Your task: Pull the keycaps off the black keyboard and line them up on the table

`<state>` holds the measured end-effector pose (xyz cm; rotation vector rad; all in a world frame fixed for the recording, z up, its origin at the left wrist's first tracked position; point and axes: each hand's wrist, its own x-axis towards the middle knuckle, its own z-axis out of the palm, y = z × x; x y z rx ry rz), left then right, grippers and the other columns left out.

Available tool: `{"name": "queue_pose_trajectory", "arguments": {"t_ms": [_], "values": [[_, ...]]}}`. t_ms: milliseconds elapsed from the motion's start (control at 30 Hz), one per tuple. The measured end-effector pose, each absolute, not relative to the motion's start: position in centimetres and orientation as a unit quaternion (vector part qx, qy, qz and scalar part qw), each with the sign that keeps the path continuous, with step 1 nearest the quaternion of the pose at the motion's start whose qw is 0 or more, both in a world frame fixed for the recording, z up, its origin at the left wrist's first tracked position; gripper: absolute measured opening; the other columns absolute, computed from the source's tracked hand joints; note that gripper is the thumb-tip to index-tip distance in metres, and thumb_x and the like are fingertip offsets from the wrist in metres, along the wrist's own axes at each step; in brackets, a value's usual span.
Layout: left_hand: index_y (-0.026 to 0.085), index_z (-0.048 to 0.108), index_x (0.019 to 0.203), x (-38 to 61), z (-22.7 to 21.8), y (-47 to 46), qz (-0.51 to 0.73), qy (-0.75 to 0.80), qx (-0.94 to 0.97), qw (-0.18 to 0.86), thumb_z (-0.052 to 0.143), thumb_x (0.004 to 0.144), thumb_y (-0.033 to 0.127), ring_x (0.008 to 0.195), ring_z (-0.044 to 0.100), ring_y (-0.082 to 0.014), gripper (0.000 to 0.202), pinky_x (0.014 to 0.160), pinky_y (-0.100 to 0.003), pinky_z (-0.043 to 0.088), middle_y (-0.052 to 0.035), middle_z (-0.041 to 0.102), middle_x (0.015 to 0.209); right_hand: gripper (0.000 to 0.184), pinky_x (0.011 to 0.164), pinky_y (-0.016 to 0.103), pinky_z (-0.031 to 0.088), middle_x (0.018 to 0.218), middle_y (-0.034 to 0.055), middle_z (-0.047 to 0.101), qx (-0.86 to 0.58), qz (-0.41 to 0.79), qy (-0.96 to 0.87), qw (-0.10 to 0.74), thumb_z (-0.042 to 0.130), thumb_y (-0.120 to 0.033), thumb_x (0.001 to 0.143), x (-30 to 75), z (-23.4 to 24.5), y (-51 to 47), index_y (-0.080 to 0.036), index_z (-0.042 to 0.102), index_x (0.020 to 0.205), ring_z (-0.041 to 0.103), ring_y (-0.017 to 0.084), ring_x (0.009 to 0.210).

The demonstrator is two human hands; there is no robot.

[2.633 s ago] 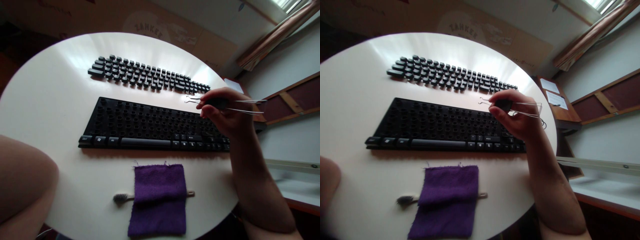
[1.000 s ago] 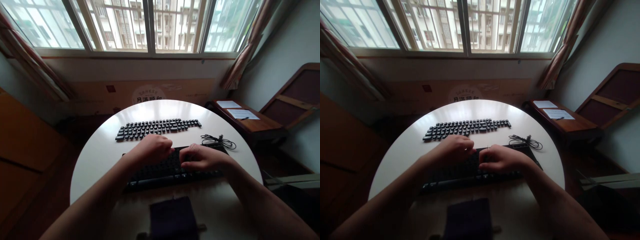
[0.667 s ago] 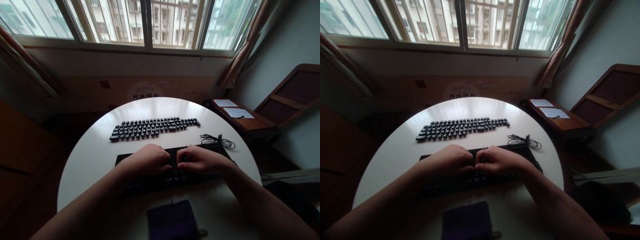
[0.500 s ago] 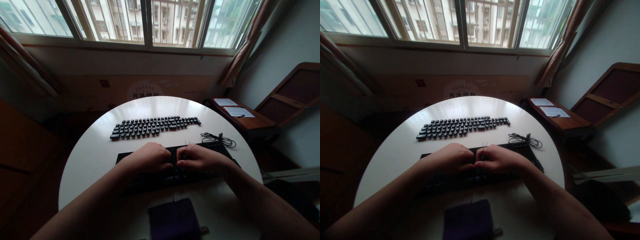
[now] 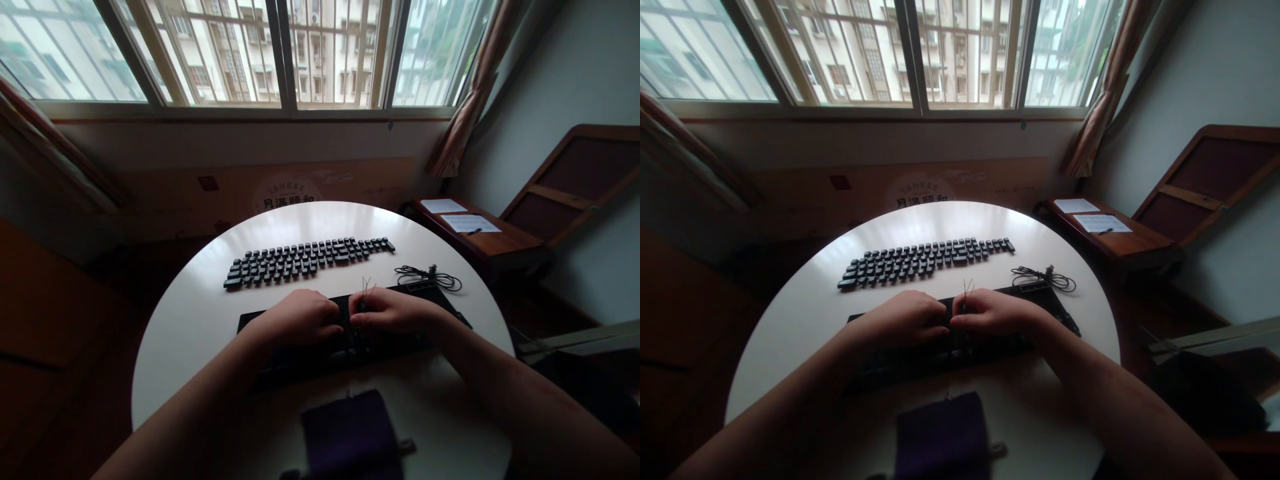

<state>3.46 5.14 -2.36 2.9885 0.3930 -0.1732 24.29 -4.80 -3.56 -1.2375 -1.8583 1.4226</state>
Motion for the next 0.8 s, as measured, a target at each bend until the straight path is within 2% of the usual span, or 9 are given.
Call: {"name": "queue_pose_trajectory", "arguments": {"t_ms": [433,633,800], "values": [[0.022,0.066,0.075,3.3,-2.5,5.2,-0.049,0.126,0.989,0.065,0.062,0.085,0.04,0.06,0.058,-0.0175,0.021,0.054,-0.027,0.033,-0.0015,0.068,0.068,0.031,0.056,0.018,0.044,0.07,-0.0003,0.062,-0.43,0.496,-0.729,0.193,0.058,-0.044,0.095,24.6,-3.0,-4.8,-0.014,0.061,0.098,0.057,0.01,0.06],[0.021,0.067,0.074,3.3,-2.8,5.2,-0.039,0.121,0.99,0.06,0.064,0.084,0.041,0.06,0.059,-0.0178,0.022,0.052,-0.028,0.032,-0.0017,0.066,0.067,0.03,0.053,0.018,0.039,0.066,-0.0017,0.059,-0.42,0.396,-0.798,0.173,0.059,-0.042,0.094,23.9,-2.7,-5.4,-0.013,0.067,0.094,0.049,0.009,0.056],[0.021,0.065,0.069,3.3,-2.6,5.1,-0.039,0.127,0.99,0.056,0.065,0.083,0.042,0.059,0.059,-0.0184,0.025,0.051,-0.028,0.032,-0.0018,0.065,0.064,0.026,0.057,0.019,0.04,0.068,-0.001,0.061,-0.41,0.356,-0.823,0.165,0.06,-0.038,0.093,23.4,-2.6,-6.0,-0.014,0.069,0.091,0.051,0.009,0.058]]}}
